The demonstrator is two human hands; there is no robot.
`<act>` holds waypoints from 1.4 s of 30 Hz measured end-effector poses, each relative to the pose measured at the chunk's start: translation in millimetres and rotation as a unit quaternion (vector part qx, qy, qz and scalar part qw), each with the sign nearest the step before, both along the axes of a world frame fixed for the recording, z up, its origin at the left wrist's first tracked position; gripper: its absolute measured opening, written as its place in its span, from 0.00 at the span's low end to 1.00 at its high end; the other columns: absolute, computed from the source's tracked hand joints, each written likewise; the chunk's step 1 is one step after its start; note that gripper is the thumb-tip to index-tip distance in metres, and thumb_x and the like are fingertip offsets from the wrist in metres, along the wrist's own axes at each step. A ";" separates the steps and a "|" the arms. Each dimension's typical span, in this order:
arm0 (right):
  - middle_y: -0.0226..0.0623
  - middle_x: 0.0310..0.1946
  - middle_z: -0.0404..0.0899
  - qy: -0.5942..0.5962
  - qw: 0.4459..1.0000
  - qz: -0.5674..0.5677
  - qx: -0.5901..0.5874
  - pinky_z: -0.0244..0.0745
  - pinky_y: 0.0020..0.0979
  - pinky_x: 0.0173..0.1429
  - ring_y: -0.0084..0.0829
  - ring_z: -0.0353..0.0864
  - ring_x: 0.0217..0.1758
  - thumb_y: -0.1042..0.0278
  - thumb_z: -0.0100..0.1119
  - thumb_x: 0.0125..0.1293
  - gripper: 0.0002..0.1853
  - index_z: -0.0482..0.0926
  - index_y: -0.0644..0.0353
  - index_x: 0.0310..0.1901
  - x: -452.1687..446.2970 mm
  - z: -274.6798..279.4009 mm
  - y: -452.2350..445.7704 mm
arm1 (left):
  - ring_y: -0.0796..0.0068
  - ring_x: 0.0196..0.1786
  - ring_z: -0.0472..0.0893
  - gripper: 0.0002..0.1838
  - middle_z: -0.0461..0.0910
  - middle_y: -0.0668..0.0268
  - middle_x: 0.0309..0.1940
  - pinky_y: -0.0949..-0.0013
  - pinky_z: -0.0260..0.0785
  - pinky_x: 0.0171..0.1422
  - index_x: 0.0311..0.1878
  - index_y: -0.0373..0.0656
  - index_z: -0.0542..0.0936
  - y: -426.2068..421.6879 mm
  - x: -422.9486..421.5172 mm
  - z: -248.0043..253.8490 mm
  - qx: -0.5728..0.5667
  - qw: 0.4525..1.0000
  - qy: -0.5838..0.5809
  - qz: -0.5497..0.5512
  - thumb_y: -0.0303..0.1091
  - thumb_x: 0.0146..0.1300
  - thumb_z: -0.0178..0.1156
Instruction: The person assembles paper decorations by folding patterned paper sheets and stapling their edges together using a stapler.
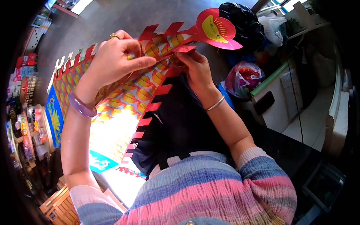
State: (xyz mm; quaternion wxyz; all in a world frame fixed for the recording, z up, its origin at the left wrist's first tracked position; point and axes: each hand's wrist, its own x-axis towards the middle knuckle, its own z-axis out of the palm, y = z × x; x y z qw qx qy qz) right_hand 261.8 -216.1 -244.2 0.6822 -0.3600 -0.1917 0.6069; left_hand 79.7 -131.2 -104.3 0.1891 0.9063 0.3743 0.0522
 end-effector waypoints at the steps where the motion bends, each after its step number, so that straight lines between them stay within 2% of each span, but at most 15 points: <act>1: 0.34 0.36 0.81 0.000 1.000 -0.006 -0.001 0.76 0.28 0.41 0.25 0.80 0.38 0.71 0.60 0.62 0.09 0.80 0.64 0.43 -0.4 0.4 0.1 | 0.67 0.38 0.77 0.24 0.74 0.64 0.32 0.68 0.67 0.40 0.31 0.42 0.78 5.4 0.4 -4.6 0.031 0.999 -0.010 -0.012 0.55 0.46 0.69; 4: 0.34 0.36 0.81 -0.025 1.000 -0.010 -0.015 0.76 0.28 0.41 0.25 0.80 0.37 0.72 0.61 0.61 0.09 0.80 0.65 0.42 2.4 -4.0 0.7 | 0.67 0.36 0.78 0.27 0.76 0.65 0.32 0.67 0.68 0.42 0.39 0.43 0.76 0.7 11.0 1.0 0.068 0.998 -0.005 0.015 0.55 0.45 0.70; 5: 0.35 0.35 0.81 -0.024 1.000 -0.013 -0.009 0.77 0.27 0.40 0.25 0.80 0.35 0.72 0.61 0.61 0.09 0.80 0.64 0.42 2.8 -4.2 0.0 | 0.65 0.36 0.79 0.30 0.76 0.63 0.33 0.66 0.69 0.44 0.45 0.45 0.74 7.0 11.6 -1.3 0.100 0.995 0.001 -0.022 0.55 0.44 0.71; 8: 0.35 0.33 0.82 -0.019 1.000 -0.013 0.010 0.78 0.26 0.38 0.25 0.81 0.32 0.73 0.61 0.60 0.08 0.81 0.64 0.41 2.9 -3.3 0.2 | 0.63 0.38 0.80 0.31 0.77 0.60 0.35 0.66 0.69 0.46 0.44 0.42 0.74 12.2 25.0 5.8 0.019 1.000 0.001 -0.008 0.53 0.44 0.72; 9: 0.35 0.33 0.82 -0.019 1.000 -0.008 0.018 0.78 0.26 0.37 0.25 0.81 0.32 0.73 0.62 0.60 0.08 0.81 0.64 0.41 2.7 -2.2 0.3 | 0.62 0.38 0.79 0.32 0.77 0.56 0.35 0.65 0.70 0.46 0.47 0.38 0.73 15.3 31.5 -4.3 0.064 0.993 -0.079 -0.065 0.48 0.43 0.73; 12: 0.35 0.33 0.81 -0.017 1.000 -0.008 0.022 0.76 0.27 0.41 0.24 0.79 0.33 0.73 0.62 0.60 0.09 0.80 0.66 0.41 -0.3 -1.7 -1.3 | 0.63 0.38 0.79 0.33 0.78 0.55 0.35 0.65 0.70 0.46 0.48 0.34 0.71 24.5 48.0 -7.1 -0.004 0.998 0.024 -0.058 0.43 0.42 0.74; 13: 0.35 0.33 0.81 -0.016 1.000 -0.011 0.021 0.74 0.27 0.42 0.24 0.79 0.34 0.73 0.62 0.60 0.10 0.80 0.67 0.41 -0.6 -2.5 -2.5 | 0.66 0.37 0.78 0.31 0.77 0.56 0.32 0.67 0.70 0.44 0.45 0.32 0.72 28.4 50.8 -11.5 -0.030 0.999 0.006 -0.044 0.39 0.40 0.75; 16: 0.35 0.33 0.81 -0.039 0.999 -0.008 -0.001 0.73 0.27 0.41 0.23 0.78 0.34 0.72 0.62 0.59 0.11 0.80 0.69 0.41 2.5 -12.5 -4.6 | 0.68 0.35 0.76 0.27 0.76 0.57 0.31 0.68 0.69 0.42 0.38 0.31 0.73 32.3 52.7 -24.6 -0.096 0.995 -0.011 -0.028 0.36 0.40 0.74; 19: 0.36 0.32 0.80 -0.024 1.000 -0.008 -0.018 0.72 0.27 0.40 0.24 0.77 0.33 0.70 0.63 0.59 0.11 0.80 0.70 0.39 2.4 -12.3 -7.2 | 0.69 0.33 0.75 0.24 0.75 0.58 0.29 0.69 0.68 0.41 0.36 0.30 0.74 32.3 55.8 -31.1 -0.110 0.994 -0.014 -0.015 0.35 0.40 0.73; 22: 0.32 0.31 0.81 -0.035 0.999 0.016 -0.016 0.74 0.24 0.39 0.22 0.78 0.33 0.71 0.62 0.59 0.08 0.82 0.62 0.39 5.1 -18.3 -4.4 | 0.70 0.32 0.75 0.22 0.76 0.58 0.27 0.68 0.68 0.40 0.36 0.29 0.74 31.3 54.6 -34.8 -0.066 0.997 -0.033 -0.017 0.34 0.41 0.72; 25: 0.32 0.31 0.81 -0.020 1.000 0.018 -0.012 0.73 0.24 0.39 0.22 0.78 0.32 0.70 0.62 0.59 0.08 0.82 0.62 0.39 4.3 -24.0 -3.0 | 0.70 0.32 0.76 0.23 0.77 0.57 0.28 0.68 0.69 0.40 0.36 0.29 0.74 31.7 55.0 -37.1 -0.044 0.998 -0.032 -0.030 0.34 0.41 0.71; 28: 0.32 0.31 0.81 -0.014 1.000 0.014 -0.003 0.74 0.24 0.39 0.22 0.78 0.32 0.70 0.63 0.59 0.08 0.82 0.62 0.39 2.4 -25.5 -3.7 | 0.69 0.33 0.79 0.22 0.79 0.54 0.30 0.68 0.70 0.39 0.37 0.29 0.75 32.2 52.4 -43.4 -0.040 0.998 -0.044 -0.032 0.34 0.42 0.71; 31: 0.32 0.31 0.81 -0.024 1.000 0.011 -0.008 0.74 0.25 0.39 0.22 0.79 0.33 0.70 0.62 0.60 0.08 0.82 0.62 0.40 2.6 -24.8 -1.9 | 0.66 0.32 0.81 0.24 0.80 0.53 0.30 0.68 0.71 0.38 0.38 0.28 0.76 27.8 51.2 -46.2 0.015 0.996 -0.066 -0.049 0.35 0.42 0.71; 34: 0.37 0.31 0.81 -0.013 1.000 0.004 0.008 0.73 0.26 0.42 0.25 0.79 0.34 0.71 0.62 0.60 0.10 0.80 0.69 0.39 1.5 -14.9 -3.0 | 0.65 0.33 0.81 0.25 0.80 0.51 0.31 0.69 0.71 0.39 0.40 0.28 0.76 26.7 53.6 -40.1 -0.016 0.997 -0.023 -0.072 0.35 0.42 0.72; 42: 0.37 0.31 0.81 -0.025 1.000 0.012 -0.003 0.73 0.26 0.40 0.25 0.79 0.33 0.71 0.63 0.60 0.10 0.79 0.70 0.38 2.6 -16.1 -1.5 | 0.52 0.37 0.78 0.25 0.78 0.48 0.32 0.61 0.70 0.45 0.40 0.31 0.79 22.0 57.6 -35.7 0.008 0.999 0.026 -0.029 0.38 0.39 0.71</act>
